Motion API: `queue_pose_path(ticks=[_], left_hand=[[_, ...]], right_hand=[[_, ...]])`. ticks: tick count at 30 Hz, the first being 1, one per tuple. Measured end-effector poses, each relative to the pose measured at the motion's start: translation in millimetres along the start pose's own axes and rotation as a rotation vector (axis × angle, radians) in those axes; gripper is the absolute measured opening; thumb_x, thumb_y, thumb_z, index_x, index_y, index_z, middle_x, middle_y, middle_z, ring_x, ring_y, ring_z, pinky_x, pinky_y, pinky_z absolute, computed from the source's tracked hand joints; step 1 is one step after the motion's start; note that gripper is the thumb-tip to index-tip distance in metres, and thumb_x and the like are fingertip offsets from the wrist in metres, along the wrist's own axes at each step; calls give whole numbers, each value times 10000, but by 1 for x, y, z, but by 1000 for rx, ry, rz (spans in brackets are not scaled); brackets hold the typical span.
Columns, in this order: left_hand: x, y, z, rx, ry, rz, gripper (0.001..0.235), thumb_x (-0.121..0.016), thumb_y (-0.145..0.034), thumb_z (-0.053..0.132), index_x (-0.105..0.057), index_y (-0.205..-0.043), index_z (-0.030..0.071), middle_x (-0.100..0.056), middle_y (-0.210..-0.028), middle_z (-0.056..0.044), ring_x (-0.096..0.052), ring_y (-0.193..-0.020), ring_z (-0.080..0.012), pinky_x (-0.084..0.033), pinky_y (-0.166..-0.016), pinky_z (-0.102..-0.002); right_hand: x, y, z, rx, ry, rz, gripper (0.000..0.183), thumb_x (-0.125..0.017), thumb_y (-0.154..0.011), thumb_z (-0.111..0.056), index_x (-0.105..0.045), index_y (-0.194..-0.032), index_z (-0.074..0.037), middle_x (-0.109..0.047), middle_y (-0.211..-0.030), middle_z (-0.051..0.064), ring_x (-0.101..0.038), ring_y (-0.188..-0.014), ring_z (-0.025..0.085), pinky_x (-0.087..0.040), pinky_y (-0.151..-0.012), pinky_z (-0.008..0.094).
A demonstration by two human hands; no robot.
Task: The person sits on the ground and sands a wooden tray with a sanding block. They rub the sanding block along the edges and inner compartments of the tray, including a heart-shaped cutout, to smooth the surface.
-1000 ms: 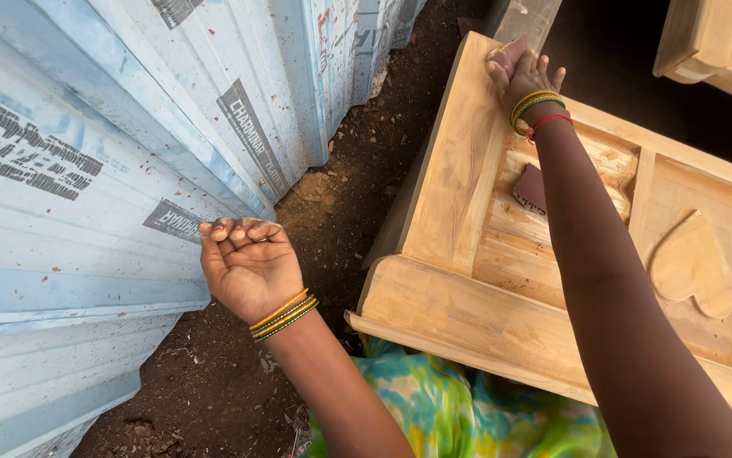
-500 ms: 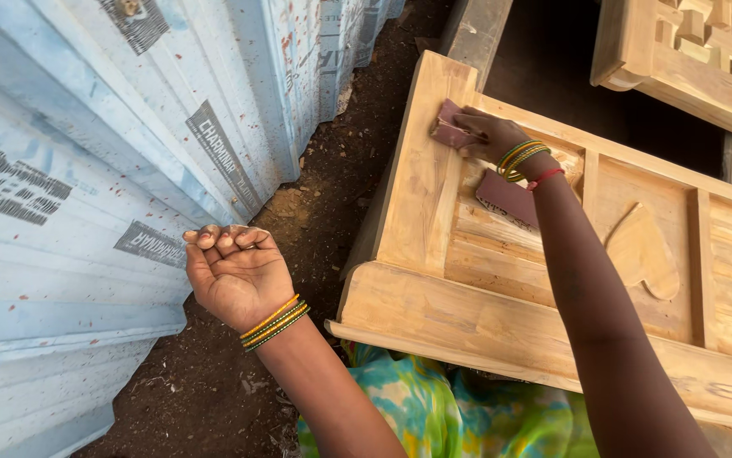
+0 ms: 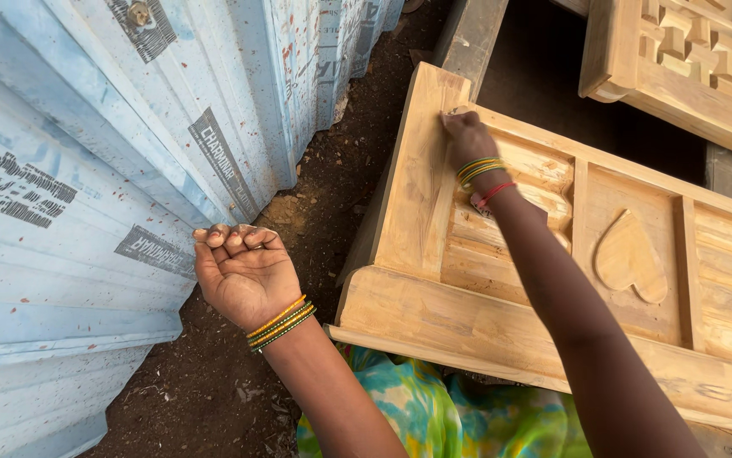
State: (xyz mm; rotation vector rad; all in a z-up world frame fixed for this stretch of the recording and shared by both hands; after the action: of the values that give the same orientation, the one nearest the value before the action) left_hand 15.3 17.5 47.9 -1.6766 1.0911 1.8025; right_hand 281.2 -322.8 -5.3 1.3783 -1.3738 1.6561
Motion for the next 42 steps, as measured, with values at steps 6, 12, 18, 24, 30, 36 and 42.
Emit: queue_pose_path(ticks=[6, 12, 18, 24, 30, 36, 42], left_hand=[[4, 0, 2, 15, -14, 11, 186, -564, -1058, 192, -683, -946, 105, -656, -811, 26, -579, -700, -103, -483, -705, -278], [8, 0, 9, 40, -6, -33, 169, -565, -1068, 173, -680, -960, 113, -661, -839, 28, -588, -734, -104, -481, -727, -272], [8, -3, 14, 1, -48, -5, 177, -564, -1062, 171, -674, -939, 108, -657, -823, 28, -585, -731, -108, -481, -726, -270], [11, -5, 8, 12, -14, 5, 170, -571, -1054, 181, -674, -936, 116, -653, -816, 32, -573, -716, -106, -483, -708, -289], [19, -7, 9, 19, 21, 31, 171, -570, -1050, 196, -675, -953, 103, -652, -842, 29, -570, -735, -110, -481, -724, -282], [24, -8, -1, 29, -2, 14, 159, -570, -1065, 181, -676, -975, 104, -656, -846, 18, -568, -735, -114, -480, -735, -282], [15, -5, -5, 9, -10, -23, 163, -572, -1073, 200, -677, -980, 116, -663, -854, 38, -577, -738, -100, -477, -723, -278]], right_hand=[[1, 54, -57, 11, -21, -175, 306, -523, -1028, -157, -650, -1213, 51, -564, -1212, 242, -646, -1017, 369, -595, -860, 442], [0, 28, -52, -35, -140, 32, 306, -420, -1116, -93, -631, -1282, 52, -533, -1253, 281, -604, -1060, 390, -568, -937, 454], [-21, -87, 9, -216, 91, 63, 272, -494, -1009, -99, -669, -1144, 58, -512, -1314, 310, -463, -1273, 498, -461, -1073, 496], [-7, -80, 17, -275, -106, 3, 369, -508, -997, -141, -647, -1299, 19, -516, -1322, 253, -588, -1146, 465, -522, -947, 470], [14, 4, -25, -6, -63, -6, 322, -519, -1006, -110, -674, -1259, 15, -551, -1237, 233, -646, -1019, 406, -562, -851, 446], [-3, -43, -4, 16, -160, 151, 285, -534, -1035, -80, -701, -1261, -27, -603, -1203, 172, -659, -1039, 382, -566, -871, 443], [-15, -121, 29, -268, -28, 9, 190, -590, -1021, -163, -723, -1048, -30, -577, -1182, 248, -640, -974, 441, -535, -846, 481]])
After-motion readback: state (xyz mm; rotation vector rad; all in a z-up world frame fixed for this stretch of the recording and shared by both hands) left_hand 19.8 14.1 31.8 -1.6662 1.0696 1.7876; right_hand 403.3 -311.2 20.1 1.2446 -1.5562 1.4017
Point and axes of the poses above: each hand's wrist, its own y-axis away from the middle knuckle, its own x-axis out of the back of the hand, z = x × y, the point moved 3 cm from there along -y, towards the middle knuckle
